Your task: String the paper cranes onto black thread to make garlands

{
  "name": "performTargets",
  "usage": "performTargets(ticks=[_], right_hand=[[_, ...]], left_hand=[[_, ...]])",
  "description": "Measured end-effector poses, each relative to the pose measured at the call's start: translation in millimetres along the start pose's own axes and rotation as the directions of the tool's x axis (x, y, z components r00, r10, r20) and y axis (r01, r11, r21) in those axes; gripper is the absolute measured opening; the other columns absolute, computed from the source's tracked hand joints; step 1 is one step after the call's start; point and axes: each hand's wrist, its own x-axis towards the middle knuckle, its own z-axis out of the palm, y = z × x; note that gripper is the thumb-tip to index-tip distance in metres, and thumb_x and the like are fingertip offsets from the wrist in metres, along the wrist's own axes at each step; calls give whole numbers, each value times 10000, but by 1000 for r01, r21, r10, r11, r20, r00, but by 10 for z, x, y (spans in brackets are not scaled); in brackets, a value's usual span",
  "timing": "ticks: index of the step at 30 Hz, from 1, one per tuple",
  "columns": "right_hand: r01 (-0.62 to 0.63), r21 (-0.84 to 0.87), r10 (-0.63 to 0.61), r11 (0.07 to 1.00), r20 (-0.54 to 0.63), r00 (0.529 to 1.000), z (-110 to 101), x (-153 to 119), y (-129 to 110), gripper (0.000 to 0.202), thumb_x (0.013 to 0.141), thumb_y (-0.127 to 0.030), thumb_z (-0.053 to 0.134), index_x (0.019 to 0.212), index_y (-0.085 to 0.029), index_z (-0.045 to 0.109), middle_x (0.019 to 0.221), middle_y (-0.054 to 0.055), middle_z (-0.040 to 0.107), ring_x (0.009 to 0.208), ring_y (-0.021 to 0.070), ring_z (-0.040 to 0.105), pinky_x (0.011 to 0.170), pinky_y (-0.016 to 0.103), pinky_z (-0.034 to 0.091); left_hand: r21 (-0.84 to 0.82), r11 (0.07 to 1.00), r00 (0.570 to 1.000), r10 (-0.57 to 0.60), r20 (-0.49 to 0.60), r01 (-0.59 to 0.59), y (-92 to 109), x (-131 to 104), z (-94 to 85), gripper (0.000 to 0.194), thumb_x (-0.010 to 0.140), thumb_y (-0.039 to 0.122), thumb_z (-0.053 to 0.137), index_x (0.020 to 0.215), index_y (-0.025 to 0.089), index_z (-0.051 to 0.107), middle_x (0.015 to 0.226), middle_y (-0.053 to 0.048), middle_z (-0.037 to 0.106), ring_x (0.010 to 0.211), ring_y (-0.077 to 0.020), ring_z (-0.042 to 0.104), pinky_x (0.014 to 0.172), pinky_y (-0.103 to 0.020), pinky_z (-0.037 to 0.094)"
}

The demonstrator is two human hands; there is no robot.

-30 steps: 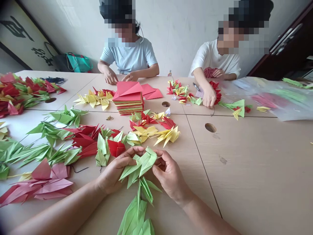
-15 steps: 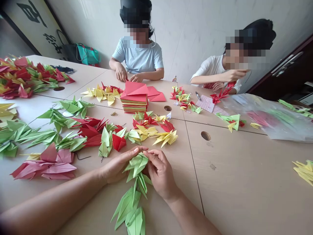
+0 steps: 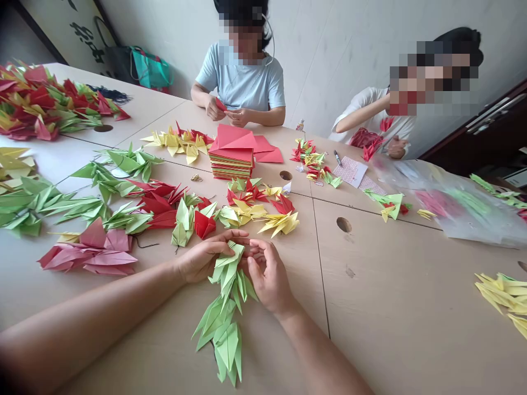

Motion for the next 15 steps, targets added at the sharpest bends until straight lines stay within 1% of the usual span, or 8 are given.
performTargets(ticks=[2,4,6,8,10,13,15], right_hand=[[-37,29,37,999,28,999,-17,-4,-18,313,920,-291,517,1216,-225,440,1119,100,584,943,199,639,776,342,555],[-57,38,54,998,88,995,-32,-10,-34,438,878,-355,596,1256,-219,423,1152,111,585,973,213,630,784,338,546],[-62,14,60,998,141,988,-38,-18,-50,599,824,-375,665,1331,-226,383,1250,131,538,1037,236,596,822,362,527],[-58,-20,61,998,167,984,-32,-23,-67,687,800,-341,689,1385,-244,342,1324,140,475,1044,239,575,830,379,515],[-70,1,69,998,168,983,-19,-23,-85,665,813,-267,660,1397,-261,342,1309,128,476,982,215,578,810,374,514],[-192,190,157,963,182,971,1,-11,-93,617,815,-165,597,1381,-274,374,1190,89,549,851,166,589,761,342,523],[-267,293,216,918,196,957,9,4,-78,609,802,-147,590,1362,-278,391,1123,66,581,760,138,590,689,306,529]], left_hand=[[0,1000,1000,20,-13,-20,9,7,-8,434,670,23,580,1077,175,557,975,-67,657,785,-184,678,669,-276,542],[3,999,999,44,-24,-43,16,13,-13,417,673,18,572,1060,172,564,988,-64,643,799,-174,669,686,-270,541],[16,998,997,65,-39,-64,20,18,-14,384,691,35,585,1049,173,567,984,-55,630,759,-155,660,661,-253,533],[45,996,996,76,-48,-74,20,24,-15,368,713,67,606,1062,176,567,927,-39,617,685,-137,642,598,-233,514],[80,994,996,82,-44,-78,14,35,-17,378,728,91,616,1090,182,561,871,-23,600,654,-130,627,564,-221,495],[136,988,997,81,-12,-79,-11,60,-22,392,749,130,626,1126,198,538,820,-7,586,642,-126,610,568,-221,479],[181,979,996,88,16,-89,-36,74,-26,389,762,172,645,1131,205,528,823,-5,591,644,-123,600,591,-231,477]])
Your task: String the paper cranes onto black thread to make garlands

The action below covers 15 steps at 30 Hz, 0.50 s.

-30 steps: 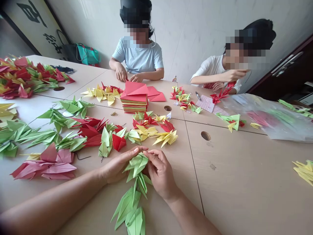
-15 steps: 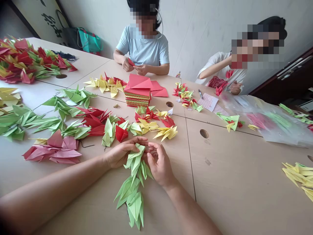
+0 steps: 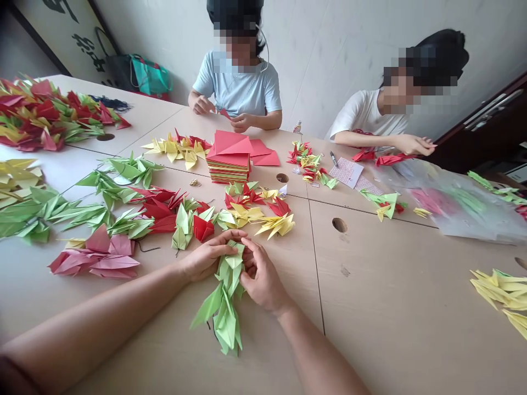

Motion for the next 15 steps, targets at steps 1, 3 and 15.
performTargets(ticks=[1,3,15], right_hand=[[-14,33,14,999,-4,1000,-3,11,9,601,799,-155,596,1352,-280,397,1105,59,591,728,129,589,655,290,528],[-9,61,10,998,-15,1000,-14,32,26,571,808,-204,615,1333,-282,403,1079,52,611,700,124,596,614,272,526],[169,-64,-180,983,-252,951,-89,79,70,378,802,-300,617,1160,-229,518,992,73,628,806,194,636,680,337,543]], left_hand=[[27,1000,1000,11,10,-11,-12,3,0,389,763,192,659,1129,206,529,844,-8,596,660,-124,600,613,-238,480],[90,995,999,44,21,-46,-29,0,0,400,755,221,687,1128,210,543,942,-25,605,748,-140,611,685,-258,486],[354,922,985,171,-3,-159,-53,-136,64,765,646,258,803,1317,237,437,1064,-52,652,948,-227,615,824,-330,483]])
